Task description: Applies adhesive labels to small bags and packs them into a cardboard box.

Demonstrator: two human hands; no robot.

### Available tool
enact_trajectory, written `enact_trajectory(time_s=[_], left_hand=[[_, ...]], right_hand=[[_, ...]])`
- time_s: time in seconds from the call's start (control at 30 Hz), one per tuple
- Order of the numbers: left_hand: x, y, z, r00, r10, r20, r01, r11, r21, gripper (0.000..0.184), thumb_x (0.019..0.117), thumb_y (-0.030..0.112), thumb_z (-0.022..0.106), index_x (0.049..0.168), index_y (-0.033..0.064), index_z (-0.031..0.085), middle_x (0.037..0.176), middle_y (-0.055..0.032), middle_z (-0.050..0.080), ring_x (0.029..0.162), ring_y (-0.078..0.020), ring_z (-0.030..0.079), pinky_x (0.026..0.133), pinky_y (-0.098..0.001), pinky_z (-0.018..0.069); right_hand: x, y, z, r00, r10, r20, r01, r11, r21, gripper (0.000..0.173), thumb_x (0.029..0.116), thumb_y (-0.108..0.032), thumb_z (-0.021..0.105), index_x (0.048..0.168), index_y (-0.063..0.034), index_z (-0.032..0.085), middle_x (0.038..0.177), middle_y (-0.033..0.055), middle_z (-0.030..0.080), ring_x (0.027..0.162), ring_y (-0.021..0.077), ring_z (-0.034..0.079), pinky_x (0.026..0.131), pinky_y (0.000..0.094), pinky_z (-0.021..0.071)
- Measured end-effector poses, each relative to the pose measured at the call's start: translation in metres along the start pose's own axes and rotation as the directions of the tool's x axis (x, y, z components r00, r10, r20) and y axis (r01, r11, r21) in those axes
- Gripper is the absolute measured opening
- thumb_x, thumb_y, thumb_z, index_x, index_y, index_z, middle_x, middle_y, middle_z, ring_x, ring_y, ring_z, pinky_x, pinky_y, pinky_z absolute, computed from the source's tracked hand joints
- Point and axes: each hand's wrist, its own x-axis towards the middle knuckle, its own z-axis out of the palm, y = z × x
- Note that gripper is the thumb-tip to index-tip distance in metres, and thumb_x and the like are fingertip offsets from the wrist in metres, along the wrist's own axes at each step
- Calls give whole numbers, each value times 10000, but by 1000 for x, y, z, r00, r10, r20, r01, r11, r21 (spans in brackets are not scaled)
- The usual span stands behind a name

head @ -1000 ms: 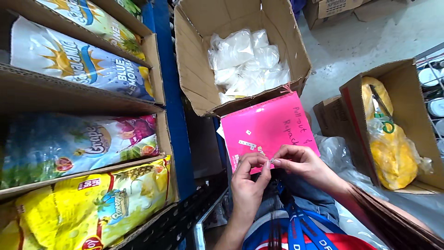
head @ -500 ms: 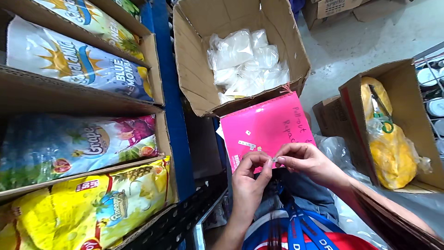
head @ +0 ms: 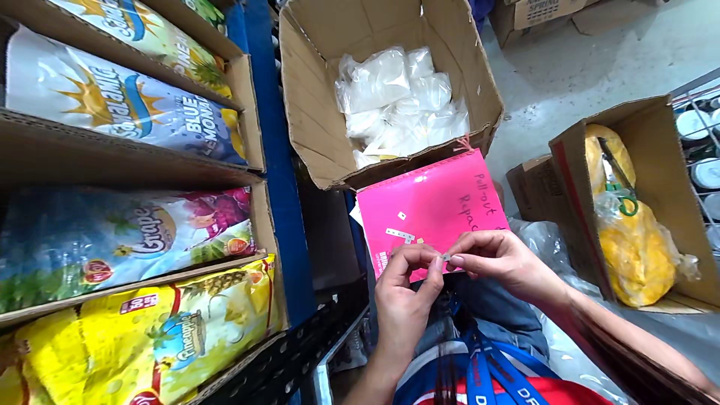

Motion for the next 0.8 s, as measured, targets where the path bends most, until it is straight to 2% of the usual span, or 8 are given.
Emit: enact_trajectory(time_s=[0.7,0.8], left_hand=[[1,2,3,1000,-12,12,13,998,-62,33,939,110,678,941,91,705,996,58,708,929,-20,681,816,-189,586],[0,3,4,1000,15,-5,-15,1000,-21,37,927,114,690,931,81,706,988,47,704,940,-21,671,826,-180,577]], right_hand=[[-2,-1,-4,999,-33,27,33,999,29,154,980,-33,617,991,-88,760,906,-83,748,760,-47,653,689,127,540],[-2,-1,-2,999,-52,7,51,999,12,139,966,-26,635,978,-87,759,896,-84,744,765,-43,658,694,128,545]])
